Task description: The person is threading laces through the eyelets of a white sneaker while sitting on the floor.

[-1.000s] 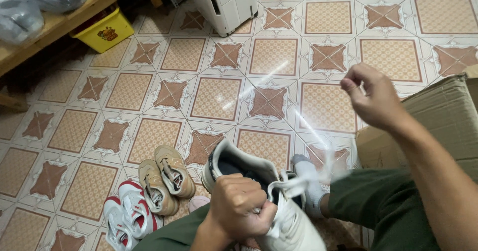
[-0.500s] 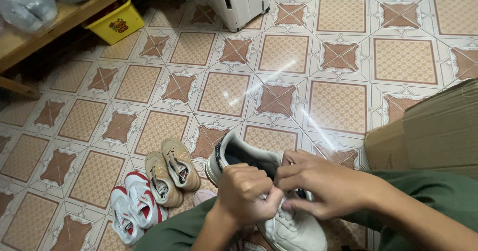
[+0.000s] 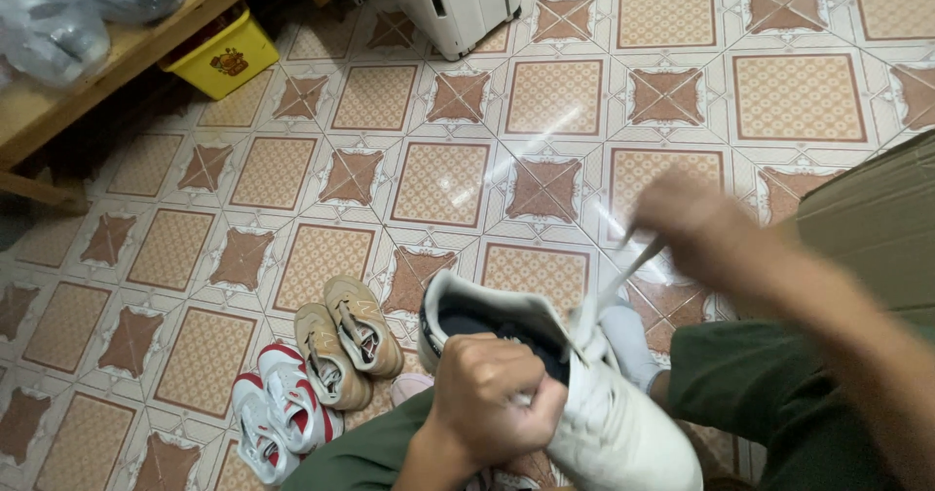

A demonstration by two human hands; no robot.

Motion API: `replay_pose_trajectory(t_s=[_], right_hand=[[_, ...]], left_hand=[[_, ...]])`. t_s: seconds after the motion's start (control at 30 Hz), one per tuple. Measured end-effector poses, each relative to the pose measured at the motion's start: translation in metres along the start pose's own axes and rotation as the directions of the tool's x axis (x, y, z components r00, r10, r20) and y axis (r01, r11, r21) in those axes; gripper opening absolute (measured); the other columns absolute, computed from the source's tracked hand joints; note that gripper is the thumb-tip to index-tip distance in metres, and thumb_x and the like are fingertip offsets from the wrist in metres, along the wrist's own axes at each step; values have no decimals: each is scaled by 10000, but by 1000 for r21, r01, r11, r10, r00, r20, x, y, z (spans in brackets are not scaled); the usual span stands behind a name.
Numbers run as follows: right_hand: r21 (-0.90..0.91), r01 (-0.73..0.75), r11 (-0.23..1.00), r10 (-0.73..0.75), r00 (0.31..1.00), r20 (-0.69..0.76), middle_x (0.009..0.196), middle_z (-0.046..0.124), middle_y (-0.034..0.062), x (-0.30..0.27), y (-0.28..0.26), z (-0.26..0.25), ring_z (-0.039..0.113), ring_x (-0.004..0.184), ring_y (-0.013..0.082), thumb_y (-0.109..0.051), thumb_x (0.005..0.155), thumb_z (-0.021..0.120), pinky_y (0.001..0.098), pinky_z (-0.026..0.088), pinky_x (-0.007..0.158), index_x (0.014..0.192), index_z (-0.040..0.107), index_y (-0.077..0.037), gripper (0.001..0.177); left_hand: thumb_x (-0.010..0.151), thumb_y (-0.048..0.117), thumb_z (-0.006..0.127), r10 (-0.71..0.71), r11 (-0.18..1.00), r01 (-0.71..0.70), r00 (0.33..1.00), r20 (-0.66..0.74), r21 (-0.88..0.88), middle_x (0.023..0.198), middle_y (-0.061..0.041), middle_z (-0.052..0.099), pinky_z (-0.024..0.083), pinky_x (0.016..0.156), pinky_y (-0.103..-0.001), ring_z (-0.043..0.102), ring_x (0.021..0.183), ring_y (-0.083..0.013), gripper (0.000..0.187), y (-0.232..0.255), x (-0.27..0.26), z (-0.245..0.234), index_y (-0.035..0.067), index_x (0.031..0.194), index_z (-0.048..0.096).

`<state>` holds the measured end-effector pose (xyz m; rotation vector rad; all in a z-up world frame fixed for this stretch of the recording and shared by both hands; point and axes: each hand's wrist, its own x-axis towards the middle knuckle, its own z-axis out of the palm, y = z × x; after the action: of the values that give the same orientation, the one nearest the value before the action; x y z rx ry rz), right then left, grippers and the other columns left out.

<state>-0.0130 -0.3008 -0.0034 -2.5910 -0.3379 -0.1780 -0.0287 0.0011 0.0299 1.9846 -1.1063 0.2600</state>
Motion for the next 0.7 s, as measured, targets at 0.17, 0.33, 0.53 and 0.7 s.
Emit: replay_pose_trajectory(t_s=[0.17,0.33,0.53,0.7], right_hand=[[-151,-537,830,497,835,-239,1003,626,227,-18,97,-50,648,768,321,66,1052,617,402,594,574,1085,647,47,49],[-254,-746,616,784,613,99,1240,741,207,3,26,-38,757,1050,326,-213,1096,540,487,663,871,1278,714,-42,304],[-3,-343,939,313,853,416,1276,749,-24,9,-33,0,775,1010,138,-329,890,678,265,721,823,1211,738,-225,343],[220,-19,975,-122,784,609,1035,701,-114,-5,-86,10,689,854,101,-284,850,738,315,581,706,1086,808,-286,246]], left_hand=[[628,32,699,56,996,-54,998,26,-69,480,11,532,371,456,-280,376,385,-181,287,2,-5,-2,121,487,465],[658,71,709,51,999,-50,998,33,-20,488,18,544,372,463,-287,403,388,-184,287,-3,-7,3,133,487,488],[656,64,719,57,995,-55,998,-22,78,486,9,509,361,462,-300,367,400,-195,298,-13,-5,9,124,498,474],[668,73,722,53,989,-50,998,-16,138,501,-8,570,363,447,-310,404,389,-199,276,-23,-9,15,138,502,511]])
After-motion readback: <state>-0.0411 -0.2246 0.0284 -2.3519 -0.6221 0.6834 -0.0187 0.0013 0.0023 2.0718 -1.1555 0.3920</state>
